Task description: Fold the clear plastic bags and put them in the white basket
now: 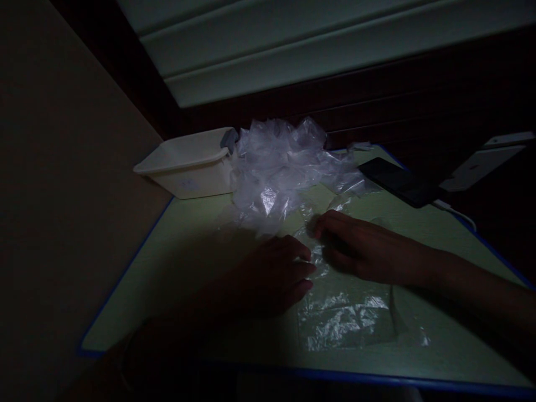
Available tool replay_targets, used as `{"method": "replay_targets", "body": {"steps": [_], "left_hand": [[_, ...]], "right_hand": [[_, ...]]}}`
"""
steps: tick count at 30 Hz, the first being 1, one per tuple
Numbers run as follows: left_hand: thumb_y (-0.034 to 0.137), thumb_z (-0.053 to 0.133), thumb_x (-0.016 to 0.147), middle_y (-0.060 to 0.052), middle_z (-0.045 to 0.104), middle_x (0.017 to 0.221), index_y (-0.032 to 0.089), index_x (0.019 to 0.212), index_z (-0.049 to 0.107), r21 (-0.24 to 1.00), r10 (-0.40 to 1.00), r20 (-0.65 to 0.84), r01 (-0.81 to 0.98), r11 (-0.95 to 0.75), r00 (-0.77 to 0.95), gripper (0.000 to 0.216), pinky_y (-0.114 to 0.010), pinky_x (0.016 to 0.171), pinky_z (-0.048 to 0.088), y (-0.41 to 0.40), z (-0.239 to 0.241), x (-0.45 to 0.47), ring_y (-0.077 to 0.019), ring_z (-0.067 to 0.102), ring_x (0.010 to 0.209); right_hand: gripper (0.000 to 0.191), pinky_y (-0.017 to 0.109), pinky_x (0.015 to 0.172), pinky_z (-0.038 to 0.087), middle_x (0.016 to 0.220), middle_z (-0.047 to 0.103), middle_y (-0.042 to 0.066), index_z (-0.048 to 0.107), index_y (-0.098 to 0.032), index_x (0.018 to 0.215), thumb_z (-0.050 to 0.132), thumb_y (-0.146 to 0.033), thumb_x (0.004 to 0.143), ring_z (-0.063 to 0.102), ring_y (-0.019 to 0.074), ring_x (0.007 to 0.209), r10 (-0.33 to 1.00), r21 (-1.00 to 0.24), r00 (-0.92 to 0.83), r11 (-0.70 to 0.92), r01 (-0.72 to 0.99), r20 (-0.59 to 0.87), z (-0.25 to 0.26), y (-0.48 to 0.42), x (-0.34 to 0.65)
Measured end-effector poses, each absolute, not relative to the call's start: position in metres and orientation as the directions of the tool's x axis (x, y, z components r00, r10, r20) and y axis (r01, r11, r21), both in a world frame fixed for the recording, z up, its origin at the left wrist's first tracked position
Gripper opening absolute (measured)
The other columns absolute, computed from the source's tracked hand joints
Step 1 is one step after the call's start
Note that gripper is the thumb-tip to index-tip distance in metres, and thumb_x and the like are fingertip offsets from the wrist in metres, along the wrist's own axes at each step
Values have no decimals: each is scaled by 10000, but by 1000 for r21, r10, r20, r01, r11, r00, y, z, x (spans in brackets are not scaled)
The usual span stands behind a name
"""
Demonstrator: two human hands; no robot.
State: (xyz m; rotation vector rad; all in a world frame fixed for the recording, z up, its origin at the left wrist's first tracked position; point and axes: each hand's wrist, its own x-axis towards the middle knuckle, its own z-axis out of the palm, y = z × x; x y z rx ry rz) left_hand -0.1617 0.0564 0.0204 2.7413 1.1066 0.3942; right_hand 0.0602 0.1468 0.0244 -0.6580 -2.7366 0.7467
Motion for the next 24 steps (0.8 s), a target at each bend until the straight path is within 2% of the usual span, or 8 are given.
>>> {"method": "replay_targets", "body": {"steps": [10,24], "left_hand": [[300,476,953,-98,578,1200,169,1192,589,231,695,146,659,-716,704,295,-415,960,423,56,21,-161,-229,506,1109],[327,523,923,-114,537,1273,185,1192,606,223,711,154,677,-701,686,316,-456,983,409,55,21,-162,-255,478,1159]], "right_hand": [[300,366,892,464,1076,554,94,510,-166,1125,542,-151,827,559,221,1003,463,-517,-880,780,351,101,24,147,61],[254,348,854,463,1068,556,85,515,-180,1092,571,-235,850,559,213,966,479,-520,-873,772,367,95,26,144,60]]}}
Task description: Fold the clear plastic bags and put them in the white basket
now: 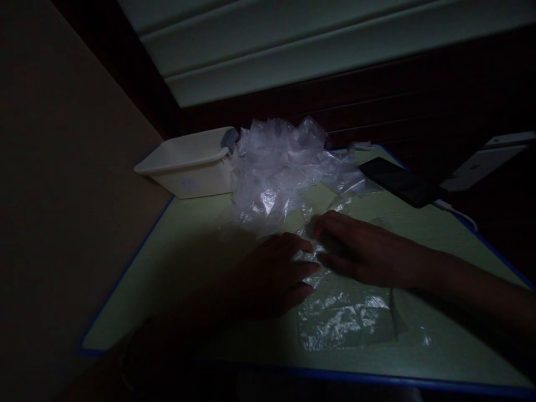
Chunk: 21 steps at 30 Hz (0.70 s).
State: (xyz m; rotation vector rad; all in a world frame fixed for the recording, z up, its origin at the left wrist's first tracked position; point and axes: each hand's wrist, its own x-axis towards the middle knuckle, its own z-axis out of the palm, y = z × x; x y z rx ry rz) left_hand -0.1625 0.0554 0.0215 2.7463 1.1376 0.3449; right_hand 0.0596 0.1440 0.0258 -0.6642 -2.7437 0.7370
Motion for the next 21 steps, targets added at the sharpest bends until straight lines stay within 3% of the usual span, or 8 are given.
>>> {"method": "replay_targets", "body": {"steps": [8,21], "left_hand": [[340,519,924,-114,530,1267,188,1202,603,211,715,150,684,-698,683,327,-454,983,411,55,21,-163,-258,472,1158],[322,534,916,-118,482,1373,176,1209,588,186,690,159,665,-723,706,331,-466,1034,384,55,23,-162,-270,434,1237]], "right_hand": [[220,317,712,461,983,618,75,539,-179,1066,519,-155,848,595,187,812,571,-589,-799,717,374,187,29,144,59],[182,285,633,460,846,664,39,558,-181,1019,549,-202,839,626,158,690,628,-659,-770,629,413,117,28,144,55]]}}
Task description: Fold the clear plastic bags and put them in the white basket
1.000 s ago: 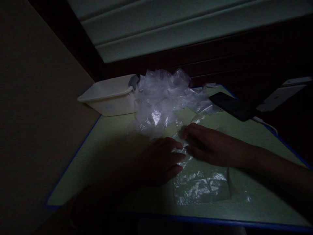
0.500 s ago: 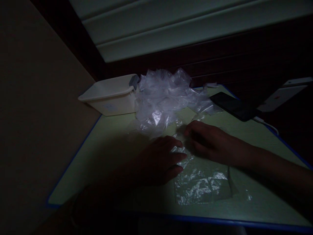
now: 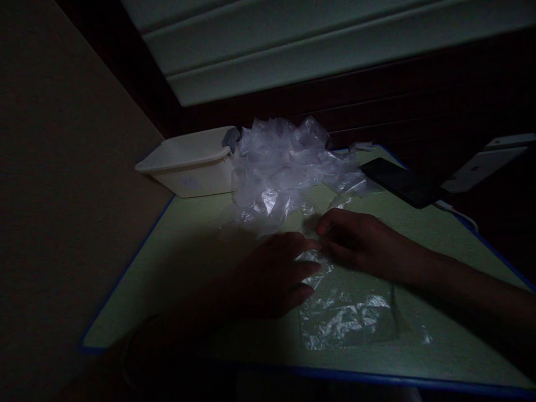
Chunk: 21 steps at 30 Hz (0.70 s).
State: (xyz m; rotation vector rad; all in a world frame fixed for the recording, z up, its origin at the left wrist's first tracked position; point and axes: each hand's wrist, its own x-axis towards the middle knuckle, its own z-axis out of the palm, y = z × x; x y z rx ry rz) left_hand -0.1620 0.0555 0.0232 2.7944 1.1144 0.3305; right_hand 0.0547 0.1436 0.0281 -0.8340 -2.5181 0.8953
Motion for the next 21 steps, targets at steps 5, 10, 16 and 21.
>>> {"method": "replay_targets", "body": {"steps": [5,10,16,21], "left_hand": [[322,520,925,-118,525,1344,146,1225,567,194,682,149,655,-731,716,351,-445,1038,383,55,22,-162,-258,445,1241],[309,536,914,-115,518,1360,145,1225,560,200,677,155,648,-734,719,353,-445,1046,376,55,23,-161,-262,436,1251],[313,542,910,-118,514,1359,154,1253,545,213,679,120,650,-730,724,378,-450,1051,370,56,24,-162,-270,425,1268],[335,538,911,-125,520,1338,159,1232,559,209,686,127,657,-725,716,367,-444,1041,374,57,22,-162,-266,438,1252]], "right_hand": [[177,272,614,458,759,667,13,565,-181,1017,557,-211,842,624,149,637,637,-674,-764,608,419,100,27,144,56],[177,277,611,465,752,677,16,566,-181,1018,561,-224,847,631,153,634,640,-692,-764,591,414,90,30,142,56],[176,272,601,456,751,668,12,553,-184,1014,562,-254,853,624,147,631,615,-702,-785,592,396,76,30,140,55],[194,286,625,460,763,674,18,498,-190,1029,557,-269,862,628,162,661,590,-726,-807,571,384,38,29,139,54]]}}
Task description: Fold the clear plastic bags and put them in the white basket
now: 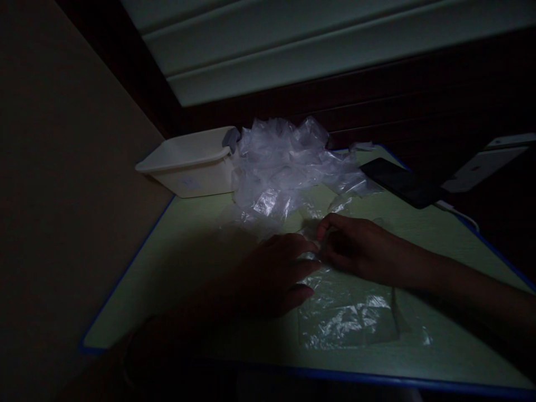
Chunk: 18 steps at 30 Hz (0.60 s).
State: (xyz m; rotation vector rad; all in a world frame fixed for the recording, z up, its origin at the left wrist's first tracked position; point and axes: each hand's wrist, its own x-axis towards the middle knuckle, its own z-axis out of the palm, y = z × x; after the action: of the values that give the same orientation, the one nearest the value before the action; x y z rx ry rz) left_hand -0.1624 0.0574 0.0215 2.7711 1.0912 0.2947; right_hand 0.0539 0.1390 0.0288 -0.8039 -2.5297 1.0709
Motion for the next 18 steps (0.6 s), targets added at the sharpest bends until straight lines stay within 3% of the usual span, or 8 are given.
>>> {"method": "replay_targets", "body": {"steps": [5,10,18], "left_hand": [[339,527,918,-114,556,1299,152,1253,540,204,674,123,646,-735,728,384,-431,1027,375,58,21,-162,-255,463,1221],[324,537,917,-93,578,1273,169,1263,525,213,676,135,645,-734,724,380,-413,1014,390,57,22,-162,-226,487,1205],[328,546,910,-102,595,1251,159,1235,550,214,676,130,645,-733,725,367,-422,1007,395,58,22,-163,-240,504,1198]], "right_hand": [[227,275,620,450,762,659,9,489,-188,1049,573,-264,852,622,158,665,576,-707,-817,585,396,19,31,139,55],[138,268,606,420,747,633,5,550,-185,988,535,-262,874,586,142,628,562,-644,-821,667,375,103,36,140,56],[112,263,600,416,766,649,21,580,-179,944,513,-248,887,587,146,640,549,-652,-831,663,367,91,35,142,56]]}}
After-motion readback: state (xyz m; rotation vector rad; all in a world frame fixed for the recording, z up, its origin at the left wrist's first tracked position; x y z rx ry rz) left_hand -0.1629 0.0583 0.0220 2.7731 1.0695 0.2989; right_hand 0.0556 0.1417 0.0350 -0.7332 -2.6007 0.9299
